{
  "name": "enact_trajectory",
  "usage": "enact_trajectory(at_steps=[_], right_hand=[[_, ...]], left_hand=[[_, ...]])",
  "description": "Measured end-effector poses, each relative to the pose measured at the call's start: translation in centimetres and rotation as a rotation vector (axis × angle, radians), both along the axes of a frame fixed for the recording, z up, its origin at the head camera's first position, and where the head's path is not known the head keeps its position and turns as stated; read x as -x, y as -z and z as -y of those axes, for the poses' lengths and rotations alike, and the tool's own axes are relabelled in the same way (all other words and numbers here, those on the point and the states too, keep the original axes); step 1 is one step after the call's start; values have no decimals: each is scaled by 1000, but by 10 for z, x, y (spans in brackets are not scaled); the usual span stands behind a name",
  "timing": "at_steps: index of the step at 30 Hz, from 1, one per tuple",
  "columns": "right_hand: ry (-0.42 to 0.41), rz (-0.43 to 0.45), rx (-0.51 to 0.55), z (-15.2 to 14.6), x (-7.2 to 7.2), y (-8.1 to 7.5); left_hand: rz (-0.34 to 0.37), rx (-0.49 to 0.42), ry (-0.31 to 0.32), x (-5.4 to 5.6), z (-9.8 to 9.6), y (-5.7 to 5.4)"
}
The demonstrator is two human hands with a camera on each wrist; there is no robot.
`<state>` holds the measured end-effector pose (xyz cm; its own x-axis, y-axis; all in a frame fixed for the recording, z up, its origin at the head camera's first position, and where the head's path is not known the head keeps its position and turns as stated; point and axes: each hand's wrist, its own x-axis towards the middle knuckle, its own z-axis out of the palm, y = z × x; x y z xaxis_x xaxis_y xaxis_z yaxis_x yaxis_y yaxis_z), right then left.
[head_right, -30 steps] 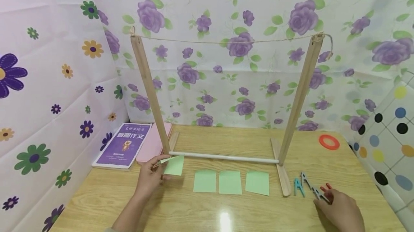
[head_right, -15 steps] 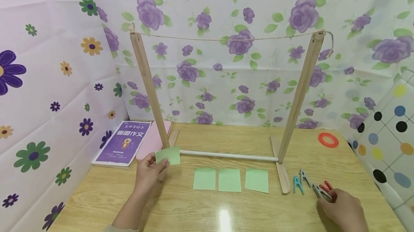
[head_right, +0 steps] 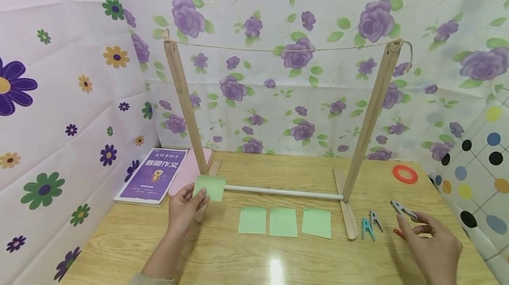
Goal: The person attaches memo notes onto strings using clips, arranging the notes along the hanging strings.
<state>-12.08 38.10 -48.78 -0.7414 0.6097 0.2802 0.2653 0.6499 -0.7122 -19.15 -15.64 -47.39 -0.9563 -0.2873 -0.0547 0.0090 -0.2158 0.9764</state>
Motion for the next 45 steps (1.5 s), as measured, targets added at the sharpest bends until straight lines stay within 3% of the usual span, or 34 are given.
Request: enact_trajectory(at_steps=[8, 16, 25, 31, 37, 45], right_hand=[[-22, -118, 332, 17, 12, -19], [-138, -229, 469, 29, 21, -41], [-363, -444, 384, 58, 37, -63], [-514, -513, 402, 81, 46, -82], [-689, -593, 454, 102, 58, -98], [-758, -620, 415, 126, 69, -117]], left_hand=[[2, -55, -14, 1, -3, -3], [-18, -102, -28, 4, -5, -6], [-59, -185, -4, 10, -10, -16], [-88, -228, 18, 14, -15, -26], [-113, -239, 3, 20, -19, -38], [-146, -237, -14, 22, -27, -54]])
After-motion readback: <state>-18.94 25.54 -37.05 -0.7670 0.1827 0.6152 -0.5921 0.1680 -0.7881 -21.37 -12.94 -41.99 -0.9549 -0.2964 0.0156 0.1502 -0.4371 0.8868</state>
